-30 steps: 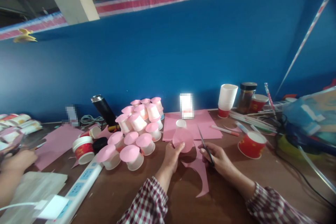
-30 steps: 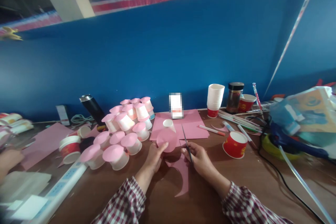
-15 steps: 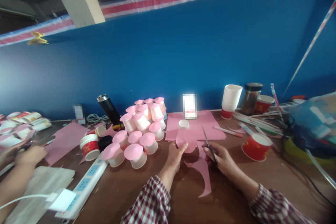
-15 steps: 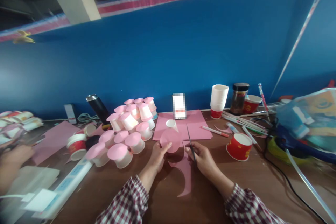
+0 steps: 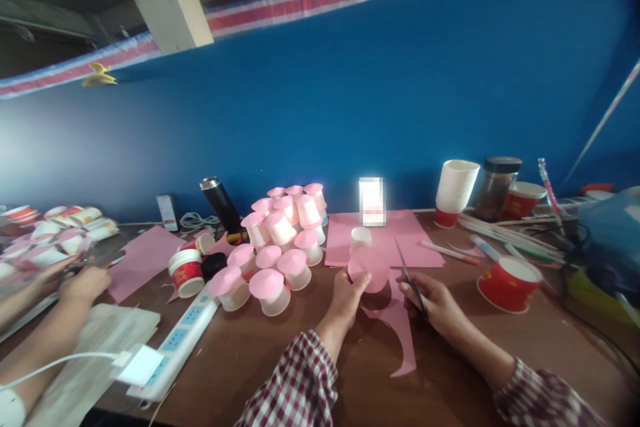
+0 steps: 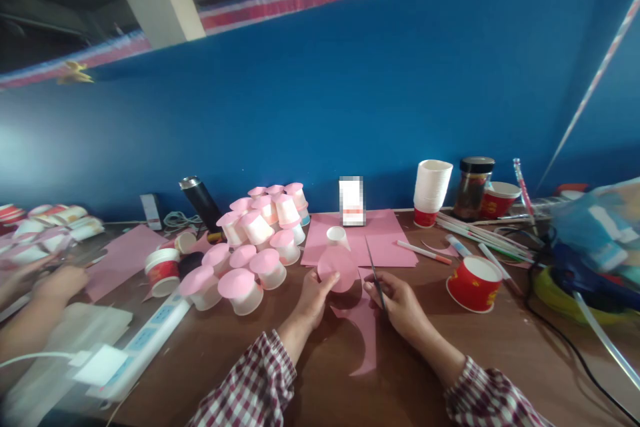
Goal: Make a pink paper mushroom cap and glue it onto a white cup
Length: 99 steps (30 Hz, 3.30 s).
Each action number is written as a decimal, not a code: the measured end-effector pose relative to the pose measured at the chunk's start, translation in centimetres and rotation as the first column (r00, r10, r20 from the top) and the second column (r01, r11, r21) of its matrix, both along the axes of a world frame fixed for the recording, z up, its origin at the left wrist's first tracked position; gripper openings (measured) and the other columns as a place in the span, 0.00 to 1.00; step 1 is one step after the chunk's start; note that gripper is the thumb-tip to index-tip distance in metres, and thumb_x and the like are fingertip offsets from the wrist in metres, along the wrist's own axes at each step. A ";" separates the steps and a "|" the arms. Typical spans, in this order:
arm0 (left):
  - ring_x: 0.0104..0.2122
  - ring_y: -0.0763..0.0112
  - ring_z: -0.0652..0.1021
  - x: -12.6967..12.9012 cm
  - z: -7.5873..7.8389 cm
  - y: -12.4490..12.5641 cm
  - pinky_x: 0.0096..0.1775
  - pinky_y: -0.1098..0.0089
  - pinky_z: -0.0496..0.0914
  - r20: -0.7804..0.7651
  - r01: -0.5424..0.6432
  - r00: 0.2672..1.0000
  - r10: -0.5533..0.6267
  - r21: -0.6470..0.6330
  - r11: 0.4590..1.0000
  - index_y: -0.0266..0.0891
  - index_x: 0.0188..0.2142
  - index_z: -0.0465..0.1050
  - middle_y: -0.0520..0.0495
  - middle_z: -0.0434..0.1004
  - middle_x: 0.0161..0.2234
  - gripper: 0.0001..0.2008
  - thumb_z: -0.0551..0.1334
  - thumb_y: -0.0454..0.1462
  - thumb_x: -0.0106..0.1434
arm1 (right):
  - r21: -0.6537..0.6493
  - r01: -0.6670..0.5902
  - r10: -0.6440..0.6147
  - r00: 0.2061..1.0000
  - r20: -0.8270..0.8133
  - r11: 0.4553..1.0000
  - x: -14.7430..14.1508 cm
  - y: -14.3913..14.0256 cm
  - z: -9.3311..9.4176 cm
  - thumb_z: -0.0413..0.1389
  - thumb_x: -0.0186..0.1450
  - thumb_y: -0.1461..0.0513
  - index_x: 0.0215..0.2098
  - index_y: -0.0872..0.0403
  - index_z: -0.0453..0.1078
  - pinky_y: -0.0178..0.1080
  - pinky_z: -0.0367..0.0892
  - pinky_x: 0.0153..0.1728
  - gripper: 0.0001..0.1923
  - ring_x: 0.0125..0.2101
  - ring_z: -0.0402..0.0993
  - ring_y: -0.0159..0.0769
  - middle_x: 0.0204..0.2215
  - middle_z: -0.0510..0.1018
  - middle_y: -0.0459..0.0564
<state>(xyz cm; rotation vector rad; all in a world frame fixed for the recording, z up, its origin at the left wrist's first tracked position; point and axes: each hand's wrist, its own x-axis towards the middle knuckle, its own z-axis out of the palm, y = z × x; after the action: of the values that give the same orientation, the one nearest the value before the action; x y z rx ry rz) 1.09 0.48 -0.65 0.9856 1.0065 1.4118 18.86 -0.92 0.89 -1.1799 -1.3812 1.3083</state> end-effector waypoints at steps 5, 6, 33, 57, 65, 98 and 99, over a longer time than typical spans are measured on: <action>0.31 0.64 0.77 0.5 0.2 -0.4 0.34 0.68 0.70 -0.073 -0.043 0.996 0.044 0.008 0.999 0.29 0.35 0.75 0.39 0.79 0.32 0.14 0.66 0.39 0.51 | 0.059 0.010 -0.011 1.000 0.025 0.998 0.0 -0.3 -0.3 0.60 0.55 0.49 0.39 0.53 0.61 0.32 0.59 0.18 0.23 0.16 0.64 0.28 0.16 0.68 0.39; 0.31 0.64 0.77 0.6 0.2 -0.4 0.34 0.68 0.70 -0.082 -0.061 0.995 0.061 0.005 0.998 0.30 0.35 0.75 0.38 0.79 0.32 0.14 0.66 0.39 0.51 | 0.092 0.028 -0.030 0.999 0.029 0.995 0.1 -0.3 -0.5 0.60 0.55 0.49 0.38 0.52 0.59 0.31 0.58 0.17 0.22 0.16 0.63 0.28 0.16 0.66 0.37; 0.31 0.65 0.76 0.6 0.3 -0.6 0.34 0.70 0.69 -0.103 -0.091 0.991 0.090 -0.001 0.996 0.30 0.35 0.74 0.40 0.79 0.32 0.13 0.64 0.40 0.53 | 0.218 0.064 -0.097 0.985 0.143 0.974 1.0 0.4 0.6 0.62 0.52 0.57 0.37 0.50 0.58 0.34 0.67 0.29 0.20 0.27 0.69 0.34 0.26 0.70 0.43; 0.30 0.68 0.76 0.4 2.3 -2.5 0.36 0.68 0.68 0.445 0.486 0.788 -0.426 -0.024 0.874 0.32 0.35 0.76 0.43 0.77 0.30 0.16 0.70 0.40 0.47 | 0.009 -0.083 0.084 0.993 -0.084 0.996 -1.1 -1.3 -0.1 0.65 0.50 0.54 0.24 0.53 0.62 0.33 0.63 0.18 0.17 0.18 0.68 0.31 0.17 0.71 0.43; 0.33 0.68 0.76 0.9 2.2 -2.6 0.39 0.69 0.67 0.440 0.469 0.801 -0.406 -0.041 0.882 0.30 0.34 0.77 0.41 0.78 0.33 0.16 0.72 0.36 0.44 | 0.040 -0.188 0.190 0.981 -0.036 0.981 -1.2 -1.5 0.2 0.64 0.51 0.56 0.37 0.55 0.73 0.43 0.71 0.36 0.17 0.34 0.75 0.47 0.30 0.79 0.53; 0.26 0.75 0.74 0.5 1.3 -1.2 0.26 0.76 0.64 0.325 0.060 0.946 0.010 -0.206 0.977 0.32 0.36 0.72 0.46 0.76 0.30 0.16 0.69 0.39 0.50 | 0.115 -0.054 0.050 0.998 0.037 0.992 -0.7 -0.8 -0.3 0.60 0.58 0.55 0.44 0.55 0.64 0.34 0.69 0.31 0.20 0.33 0.73 0.35 0.32 0.74 0.50; 0.27 0.74 0.75 0.5 1.3 -1.2 0.26 0.76 0.65 0.322 0.048 0.947 0.021 -0.207 0.977 0.32 0.36 0.72 0.45 0.76 0.30 0.17 0.69 0.39 0.50 | 0.148 -0.069 0.060 0.996 0.063 0.987 -0.8 -1.0 -0.3 0.59 0.59 0.55 0.44 0.55 0.64 0.34 0.69 0.33 0.18 0.34 0.73 0.36 0.33 0.74 0.50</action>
<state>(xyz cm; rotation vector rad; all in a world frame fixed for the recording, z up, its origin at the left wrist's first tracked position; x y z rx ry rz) 1.61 -0.71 0.61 0.5796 0.8807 1.3677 18.09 -1.90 0.61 -1.0869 -1.5436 1.1995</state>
